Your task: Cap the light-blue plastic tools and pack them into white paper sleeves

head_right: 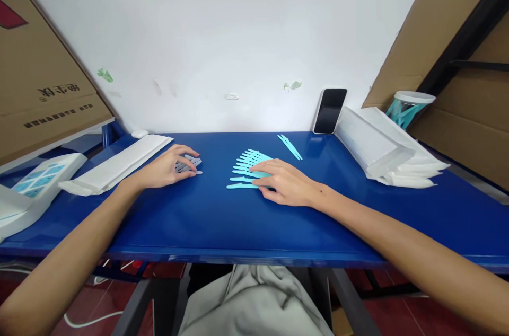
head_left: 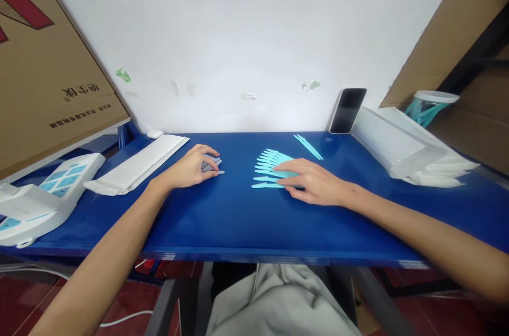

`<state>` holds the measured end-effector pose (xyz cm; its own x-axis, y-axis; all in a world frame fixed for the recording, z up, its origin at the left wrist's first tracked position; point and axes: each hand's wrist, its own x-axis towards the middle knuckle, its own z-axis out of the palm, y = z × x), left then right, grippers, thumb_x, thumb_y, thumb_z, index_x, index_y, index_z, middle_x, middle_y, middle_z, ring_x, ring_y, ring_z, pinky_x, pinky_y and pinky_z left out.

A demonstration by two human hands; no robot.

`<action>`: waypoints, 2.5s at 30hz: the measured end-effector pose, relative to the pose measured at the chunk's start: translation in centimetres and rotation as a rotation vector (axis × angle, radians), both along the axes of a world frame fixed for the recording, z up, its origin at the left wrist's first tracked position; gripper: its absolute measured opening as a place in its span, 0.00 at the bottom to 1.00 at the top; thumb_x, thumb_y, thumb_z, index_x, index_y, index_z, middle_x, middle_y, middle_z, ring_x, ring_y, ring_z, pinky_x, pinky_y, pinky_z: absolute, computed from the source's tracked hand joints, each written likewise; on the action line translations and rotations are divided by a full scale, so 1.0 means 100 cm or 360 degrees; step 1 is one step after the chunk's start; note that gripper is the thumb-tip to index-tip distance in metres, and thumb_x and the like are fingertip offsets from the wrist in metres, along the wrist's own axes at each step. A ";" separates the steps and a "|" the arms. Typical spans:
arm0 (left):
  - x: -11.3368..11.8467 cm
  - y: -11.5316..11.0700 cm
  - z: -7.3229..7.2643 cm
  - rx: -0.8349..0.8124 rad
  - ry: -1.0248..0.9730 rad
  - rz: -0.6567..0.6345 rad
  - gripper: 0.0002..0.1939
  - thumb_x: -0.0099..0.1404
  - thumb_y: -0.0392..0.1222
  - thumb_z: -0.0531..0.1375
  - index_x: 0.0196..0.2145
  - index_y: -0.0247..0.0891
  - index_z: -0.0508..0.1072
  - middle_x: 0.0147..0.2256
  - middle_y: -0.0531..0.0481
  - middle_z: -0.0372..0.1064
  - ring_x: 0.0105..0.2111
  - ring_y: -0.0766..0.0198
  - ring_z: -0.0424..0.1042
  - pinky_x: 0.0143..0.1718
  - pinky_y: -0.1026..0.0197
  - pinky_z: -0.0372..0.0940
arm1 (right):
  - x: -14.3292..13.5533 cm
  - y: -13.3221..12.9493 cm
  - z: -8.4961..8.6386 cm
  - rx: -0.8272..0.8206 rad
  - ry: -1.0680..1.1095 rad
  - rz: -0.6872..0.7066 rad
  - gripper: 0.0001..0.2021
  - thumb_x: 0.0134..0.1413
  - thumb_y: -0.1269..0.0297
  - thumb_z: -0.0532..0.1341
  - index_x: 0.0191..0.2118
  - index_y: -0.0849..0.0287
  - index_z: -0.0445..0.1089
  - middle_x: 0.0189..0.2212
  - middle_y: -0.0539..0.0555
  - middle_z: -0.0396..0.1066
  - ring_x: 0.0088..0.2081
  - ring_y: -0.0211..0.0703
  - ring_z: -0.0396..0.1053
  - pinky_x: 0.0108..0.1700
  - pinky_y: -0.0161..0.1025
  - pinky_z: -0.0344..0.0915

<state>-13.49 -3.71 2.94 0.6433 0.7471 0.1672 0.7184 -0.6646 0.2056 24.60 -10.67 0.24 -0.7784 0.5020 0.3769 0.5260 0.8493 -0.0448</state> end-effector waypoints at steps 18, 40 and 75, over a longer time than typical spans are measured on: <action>0.094 0.017 0.003 0.0218 0.0375 -0.0061 0.13 0.64 0.45 0.57 0.26 0.40 0.75 0.27 0.44 0.76 0.31 0.52 0.76 0.43 0.49 0.63 | -0.011 -0.003 -0.001 -0.0374 -0.0026 -0.0555 0.11 0.65 0.60 0.58 0.44 0.56 0.77 0.20 0.50 0.70 0.29 0.46 0.70 0.32 0.39 0.59; 0.100 -0.014 -0.011 0.0370 -0.0216 -0.0350 0.10 0.74 0.43 0.54 0.43 0.41 0.74 0.39 0.48 0.80 0.38 0.58 0.77 0.40 0.59 0.65 | 0.004 -0.004 0.011 -0.0674 -0.0047 -0.0260 0.15 0.72 0.53 0.51 0.40 0.57 0.66 0.38 0.56 0.69 0.38 0.45 0.66 0.41 0.42 0.62; 0.114 -0.011 -0.015 -0.0777 -0.1770 -0.0031 0.18 0.56 0.51 0.72 0.37 0.34 0.78 0.35 0.42 0.82 0.30 0.59 0.80 0.31 0.61 0.70 | 0.008 0.005 0.010 -0.0501 0.0718 -0.0601 0.16 0.70 0.49 0.53 0.43 0.56 0.67 0.22 0.45 0.61 0.23 0.37 0.56 0.30 0.37 0.52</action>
<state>-2.14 -4.80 1.49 0.3393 0.8775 0.3388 -0.0190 -0.3537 0.9351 25.44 -10.21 1.26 -0.3279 0.8485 0.4154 0.6561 0.5209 -0.5461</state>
